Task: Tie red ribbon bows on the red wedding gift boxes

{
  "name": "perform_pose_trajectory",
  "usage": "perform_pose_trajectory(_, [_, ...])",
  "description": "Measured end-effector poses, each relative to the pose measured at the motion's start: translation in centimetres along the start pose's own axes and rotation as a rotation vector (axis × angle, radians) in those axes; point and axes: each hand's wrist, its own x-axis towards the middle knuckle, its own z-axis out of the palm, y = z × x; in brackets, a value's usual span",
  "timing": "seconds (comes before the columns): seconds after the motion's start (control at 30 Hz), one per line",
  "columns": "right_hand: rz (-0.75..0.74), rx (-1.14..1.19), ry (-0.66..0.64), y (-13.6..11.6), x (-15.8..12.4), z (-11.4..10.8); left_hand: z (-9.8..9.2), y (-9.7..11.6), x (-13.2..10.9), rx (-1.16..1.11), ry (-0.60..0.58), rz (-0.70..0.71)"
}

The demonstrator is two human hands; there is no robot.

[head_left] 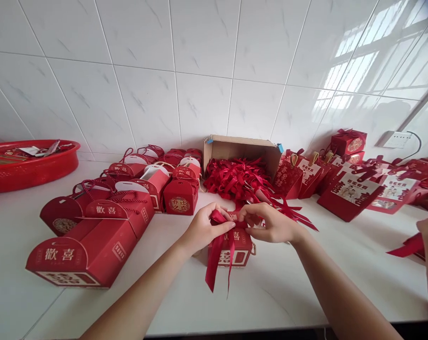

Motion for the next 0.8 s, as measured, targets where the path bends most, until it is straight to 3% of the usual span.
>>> perform_pose_trajectory(0.33, [-0.021, 0.316, -0.064, 0.8, 0.1, 0.5, 0.1, -0.1, 0.1, -0.017, -0.039, -0.017])
perform_pose_trajectory(0.6, [-0.066, 0.229, -0.039, 0.3, -0.2, 0.9, 0.2, 0.2, 0.1, 0.081, -0.02, 0.006])
perform_pose_trajectory(0.8, [-0.127, 0.262, 0.09, 0.5, -0.2, 1.4, 0.4, 0.3, 0.1, 0.038, -0.066, 0.01])
